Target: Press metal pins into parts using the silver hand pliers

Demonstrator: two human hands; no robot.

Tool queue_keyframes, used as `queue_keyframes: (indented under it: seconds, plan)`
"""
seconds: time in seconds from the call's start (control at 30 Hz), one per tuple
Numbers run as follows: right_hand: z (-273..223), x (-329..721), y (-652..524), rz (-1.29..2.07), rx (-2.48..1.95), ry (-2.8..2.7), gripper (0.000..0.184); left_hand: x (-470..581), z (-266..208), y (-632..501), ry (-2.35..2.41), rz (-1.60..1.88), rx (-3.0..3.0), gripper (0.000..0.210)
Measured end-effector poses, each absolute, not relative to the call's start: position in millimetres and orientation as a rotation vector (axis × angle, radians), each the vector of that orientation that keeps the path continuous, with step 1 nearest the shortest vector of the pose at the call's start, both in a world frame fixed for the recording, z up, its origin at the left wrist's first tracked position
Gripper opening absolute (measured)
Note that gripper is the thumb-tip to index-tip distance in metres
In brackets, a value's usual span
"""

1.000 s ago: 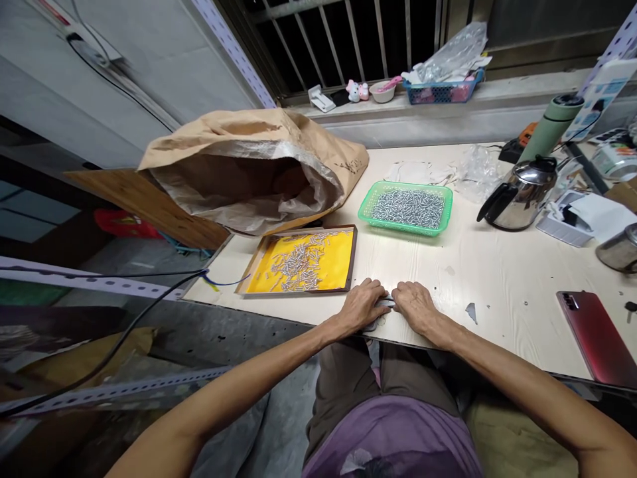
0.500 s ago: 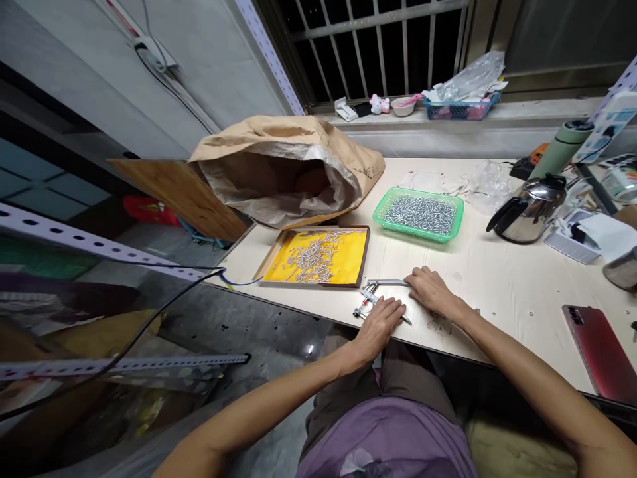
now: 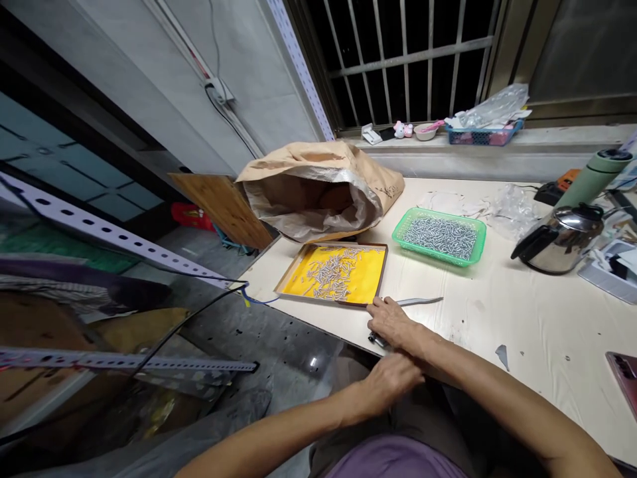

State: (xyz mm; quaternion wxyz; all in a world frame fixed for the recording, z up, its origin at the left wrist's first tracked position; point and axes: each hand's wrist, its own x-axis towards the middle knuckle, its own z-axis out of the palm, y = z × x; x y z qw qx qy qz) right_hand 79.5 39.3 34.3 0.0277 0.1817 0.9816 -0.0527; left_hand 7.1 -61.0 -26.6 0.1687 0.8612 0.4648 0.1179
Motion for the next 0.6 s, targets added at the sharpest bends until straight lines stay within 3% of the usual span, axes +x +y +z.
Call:
queue_keyframes:
  seconds: [0.17,0.3,0.47,0.6]
  plan:
    - [34.4,78.0,45.8,-0.507,0.664,3.251,0.019,-40.5,-1.3,-62.1,1.414,0.51,2.485,0.025]
    - [56.6,94.7,70.1,-0.718,1.149,3.51,0.024,-90.4,26.7,-5.7,2.017,0.788,2.255,0.025]
    - [105.8,125.2,121.5,-0.178,1.859,3.445,0.023,-118.8,38.1,79.6,2.308,0.484,2.022,0.02]
    - [115.9,137.8,123.0,0.009,1.849,3.411,0.029,-113.4,34.1,116.4,2.362,0.307,1.933,0.024]
